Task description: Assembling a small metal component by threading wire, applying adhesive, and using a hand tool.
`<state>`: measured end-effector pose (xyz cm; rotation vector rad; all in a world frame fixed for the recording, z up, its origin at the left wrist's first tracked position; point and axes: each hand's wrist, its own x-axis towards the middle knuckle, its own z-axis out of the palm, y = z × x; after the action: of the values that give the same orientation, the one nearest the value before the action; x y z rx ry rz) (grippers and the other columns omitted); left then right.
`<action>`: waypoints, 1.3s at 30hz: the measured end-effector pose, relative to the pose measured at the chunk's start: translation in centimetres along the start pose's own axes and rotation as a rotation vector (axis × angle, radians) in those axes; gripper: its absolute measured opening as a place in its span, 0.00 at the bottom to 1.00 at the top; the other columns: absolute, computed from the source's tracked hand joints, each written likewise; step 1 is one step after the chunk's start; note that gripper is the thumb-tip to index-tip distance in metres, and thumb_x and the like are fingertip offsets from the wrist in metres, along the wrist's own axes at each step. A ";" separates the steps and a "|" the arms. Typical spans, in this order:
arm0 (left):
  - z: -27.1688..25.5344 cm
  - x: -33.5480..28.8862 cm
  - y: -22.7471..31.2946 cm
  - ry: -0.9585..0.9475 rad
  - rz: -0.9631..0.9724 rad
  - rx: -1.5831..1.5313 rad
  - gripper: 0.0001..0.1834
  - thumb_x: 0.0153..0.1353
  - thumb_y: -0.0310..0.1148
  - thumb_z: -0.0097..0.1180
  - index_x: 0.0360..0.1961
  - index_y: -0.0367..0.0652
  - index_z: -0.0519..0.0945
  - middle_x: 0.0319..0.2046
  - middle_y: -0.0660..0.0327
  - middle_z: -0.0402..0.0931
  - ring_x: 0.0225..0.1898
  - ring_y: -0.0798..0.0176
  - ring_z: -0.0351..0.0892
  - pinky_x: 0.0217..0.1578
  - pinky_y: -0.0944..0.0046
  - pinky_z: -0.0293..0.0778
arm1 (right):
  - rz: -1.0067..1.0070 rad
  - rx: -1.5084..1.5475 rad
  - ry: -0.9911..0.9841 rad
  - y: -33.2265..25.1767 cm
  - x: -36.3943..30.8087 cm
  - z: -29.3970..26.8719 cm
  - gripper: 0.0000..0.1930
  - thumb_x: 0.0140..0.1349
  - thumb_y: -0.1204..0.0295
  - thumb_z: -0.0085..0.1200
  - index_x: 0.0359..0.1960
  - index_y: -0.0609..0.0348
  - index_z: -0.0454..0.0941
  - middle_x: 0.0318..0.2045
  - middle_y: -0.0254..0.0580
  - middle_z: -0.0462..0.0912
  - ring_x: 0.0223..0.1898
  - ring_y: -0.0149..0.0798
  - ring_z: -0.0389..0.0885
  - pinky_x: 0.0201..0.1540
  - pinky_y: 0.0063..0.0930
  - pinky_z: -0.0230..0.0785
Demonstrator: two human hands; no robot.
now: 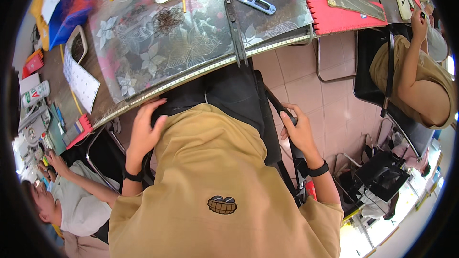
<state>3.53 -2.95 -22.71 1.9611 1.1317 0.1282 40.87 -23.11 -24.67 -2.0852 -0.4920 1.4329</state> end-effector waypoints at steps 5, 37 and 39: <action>-0.4 -1.5 -3.0 -0.039 -0.221 0.058 0.24 0.65 0.32 0.57 0.61 0.36 0.74 0.53 0.47 0.80 0.55 0.46 0.78 0.57 0.55 0.70 | 0.024 -0.058 -0.001 -0.9 -0.3 0.4 0.17 0.70 0.66 0.53 0.57 0.60 0.75 0.12 0.33 0.75 0.12 0.26 0.74 0.18 0.22 0.67; 2.6 -14.3 -15.3 -0.447 -1.128 -0.455 0.28 0.70 0.35 0.47 0.67 0.35 0.61 0.39 0.53 0.79 0.30 0.61 0.78 0.29 0.60 0.76 | 0.054 -0.309 0.189 -2.6 0.3 0.9 0.16 0.65 0.61 0.54 0.51 0.52 0.80 0.11 0.40 0.75 0.12 0.34 0.76 0.24 0.29 0.67; 3.0 -15.6 -16.5 -0.377 -1.019 -0.413 0.26 0.69 0.34 0.48 0.65 0.33 0.64 0.38 0.54 0.79 0.29 0.62 0.78 0.28 0.61 0.75 | 0.040 -0.292 0.185 -2.8 0.3 1.1 0.16 0.66 0.61 0.54 0.51 0.53 0.80 0.11 0.40 0.76 0.13 0.34 0.76 0.24 0.30 0.67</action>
<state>-15.12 -12.68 -31.62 0.8401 1.5451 -0.4897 39.97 -20.47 -23.39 -2.4426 -0.6180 1.2326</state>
